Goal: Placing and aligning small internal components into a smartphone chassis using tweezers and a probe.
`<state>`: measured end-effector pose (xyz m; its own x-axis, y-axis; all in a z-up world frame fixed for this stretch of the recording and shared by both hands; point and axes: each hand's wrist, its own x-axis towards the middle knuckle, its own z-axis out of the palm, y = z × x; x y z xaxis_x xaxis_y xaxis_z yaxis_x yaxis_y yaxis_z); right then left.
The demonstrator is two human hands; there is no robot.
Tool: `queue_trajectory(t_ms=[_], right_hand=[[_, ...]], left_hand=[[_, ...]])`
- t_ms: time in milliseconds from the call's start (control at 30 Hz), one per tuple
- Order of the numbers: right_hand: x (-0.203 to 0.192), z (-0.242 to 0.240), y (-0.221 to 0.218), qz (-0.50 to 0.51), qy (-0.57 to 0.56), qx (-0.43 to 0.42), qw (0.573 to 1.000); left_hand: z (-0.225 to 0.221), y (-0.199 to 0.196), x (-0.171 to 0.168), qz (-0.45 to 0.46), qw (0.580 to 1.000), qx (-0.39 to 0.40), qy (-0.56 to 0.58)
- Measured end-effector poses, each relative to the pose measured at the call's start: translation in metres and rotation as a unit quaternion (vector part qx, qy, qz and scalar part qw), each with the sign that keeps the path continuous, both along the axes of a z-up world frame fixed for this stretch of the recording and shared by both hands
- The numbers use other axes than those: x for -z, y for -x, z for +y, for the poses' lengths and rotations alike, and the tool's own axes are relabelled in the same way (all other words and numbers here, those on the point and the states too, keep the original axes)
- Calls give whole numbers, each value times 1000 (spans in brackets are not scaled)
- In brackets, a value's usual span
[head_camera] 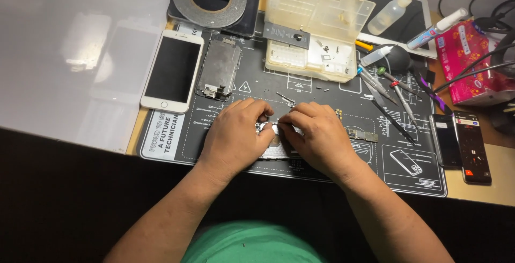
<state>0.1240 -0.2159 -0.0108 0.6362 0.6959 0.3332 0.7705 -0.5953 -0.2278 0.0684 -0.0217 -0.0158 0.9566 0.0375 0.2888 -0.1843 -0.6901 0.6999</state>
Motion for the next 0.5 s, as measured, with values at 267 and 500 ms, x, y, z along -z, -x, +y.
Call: queue_trajectory(t_ms=[267,500], right_hand=[[-2,1,4,-2,-9,2,1000],[-34,-12,13,-3,-49,-9,999]], left_hand=[[0,1,-4,8,1000,7,5],[1,0,-8,19,1000,15,-3]])
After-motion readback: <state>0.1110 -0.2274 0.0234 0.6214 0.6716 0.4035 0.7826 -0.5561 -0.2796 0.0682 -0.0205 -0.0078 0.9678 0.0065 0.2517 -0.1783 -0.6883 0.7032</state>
